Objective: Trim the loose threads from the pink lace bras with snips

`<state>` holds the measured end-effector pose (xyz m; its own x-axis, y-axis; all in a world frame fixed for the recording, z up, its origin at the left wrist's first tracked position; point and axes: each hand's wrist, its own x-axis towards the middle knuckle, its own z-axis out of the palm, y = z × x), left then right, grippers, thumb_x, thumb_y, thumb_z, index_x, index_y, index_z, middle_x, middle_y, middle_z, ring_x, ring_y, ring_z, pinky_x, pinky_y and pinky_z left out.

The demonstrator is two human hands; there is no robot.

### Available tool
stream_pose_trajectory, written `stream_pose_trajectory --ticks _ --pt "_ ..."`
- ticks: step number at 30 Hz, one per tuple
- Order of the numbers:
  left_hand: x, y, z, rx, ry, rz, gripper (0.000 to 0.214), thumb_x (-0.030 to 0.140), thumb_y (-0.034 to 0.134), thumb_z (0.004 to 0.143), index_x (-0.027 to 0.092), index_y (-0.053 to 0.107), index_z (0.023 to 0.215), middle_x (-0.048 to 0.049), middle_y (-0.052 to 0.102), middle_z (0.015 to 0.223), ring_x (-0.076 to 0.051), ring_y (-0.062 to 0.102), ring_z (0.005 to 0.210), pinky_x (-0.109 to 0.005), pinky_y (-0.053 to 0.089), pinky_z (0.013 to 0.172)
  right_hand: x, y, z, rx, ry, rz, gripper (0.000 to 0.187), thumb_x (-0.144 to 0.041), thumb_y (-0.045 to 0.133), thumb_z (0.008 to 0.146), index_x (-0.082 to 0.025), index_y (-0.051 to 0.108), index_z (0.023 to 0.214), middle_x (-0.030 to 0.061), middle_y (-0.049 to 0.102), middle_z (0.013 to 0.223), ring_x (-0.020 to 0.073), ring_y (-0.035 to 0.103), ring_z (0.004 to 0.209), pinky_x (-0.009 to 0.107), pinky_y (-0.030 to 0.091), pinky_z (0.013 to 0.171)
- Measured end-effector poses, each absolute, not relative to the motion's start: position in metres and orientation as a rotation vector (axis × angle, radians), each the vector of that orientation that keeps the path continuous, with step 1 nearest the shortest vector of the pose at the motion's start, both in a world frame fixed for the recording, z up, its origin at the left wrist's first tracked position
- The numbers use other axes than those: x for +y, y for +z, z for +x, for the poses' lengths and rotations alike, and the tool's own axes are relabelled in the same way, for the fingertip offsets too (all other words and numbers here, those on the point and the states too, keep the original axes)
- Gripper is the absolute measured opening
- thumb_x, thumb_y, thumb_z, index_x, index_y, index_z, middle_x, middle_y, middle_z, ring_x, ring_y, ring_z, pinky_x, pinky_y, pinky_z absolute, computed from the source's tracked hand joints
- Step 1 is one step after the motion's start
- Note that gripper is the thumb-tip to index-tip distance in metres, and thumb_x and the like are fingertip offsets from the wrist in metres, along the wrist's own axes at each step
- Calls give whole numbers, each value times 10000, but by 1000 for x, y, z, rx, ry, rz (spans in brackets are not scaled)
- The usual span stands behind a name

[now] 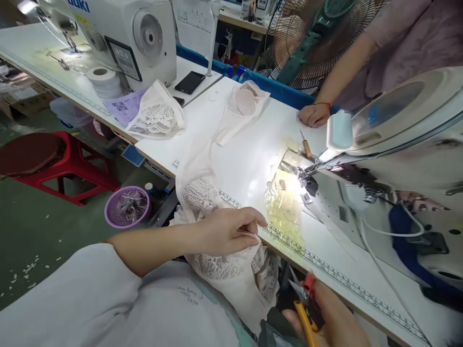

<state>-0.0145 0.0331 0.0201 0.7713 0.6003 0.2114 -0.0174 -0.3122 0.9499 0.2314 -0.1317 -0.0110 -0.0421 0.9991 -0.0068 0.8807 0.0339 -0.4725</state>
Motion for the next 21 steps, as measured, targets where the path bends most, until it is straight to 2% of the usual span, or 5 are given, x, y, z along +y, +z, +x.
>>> stream_pose_trajectory --ticks 5,10,14,18,21 --pt "33 21 -15 416 657 1724 285 147 527 821 168 464 1098 -6 562 761 -111 547 697 -222 463 660 -95 25 207 -2177 309 -1973 383 -584 514 777 -244 363 687 -26 456 575 157 452 485 251 343 424" --pt "38 22 -19 422 633 1657 281 153 561 803 167 500 1077 -11 596 756 -118 577 708 -226 474 659 -84 28 208 -2206 288 -1966 396 -528 530 775 -239 312 613 -40 417 526 128 389 437 240 272 406" --pt "41 21 -21 427 636 1660 272 169 572 795 158 523 1062 -7 595 726 -118 578 686 -222 476 641 -84 14 199 -1846 671 -1853 347 -468 664 687 -234 411 639 -27 496 565 128 452 466 233 351 400" --pt "41 21 -20 395 700 1718 275 171 566 803 145 536 1075 -9 612 712 -114 589 676 -222 486 657 -75 15 153 -1144 1056 -1632 267 -429 654 744 -230 478 774 62 648 939 187 611 767 261 489 573" --pt "41 21 -20 363 699 1729 290 179 562 817 148 542 1105 -31 656 748 -129 625 719 -236 502 694 -64 21 127 -885 1221 -1485 299 -421 675 738 -220 453 720 44 643 856 168 607 696 253 482 538"
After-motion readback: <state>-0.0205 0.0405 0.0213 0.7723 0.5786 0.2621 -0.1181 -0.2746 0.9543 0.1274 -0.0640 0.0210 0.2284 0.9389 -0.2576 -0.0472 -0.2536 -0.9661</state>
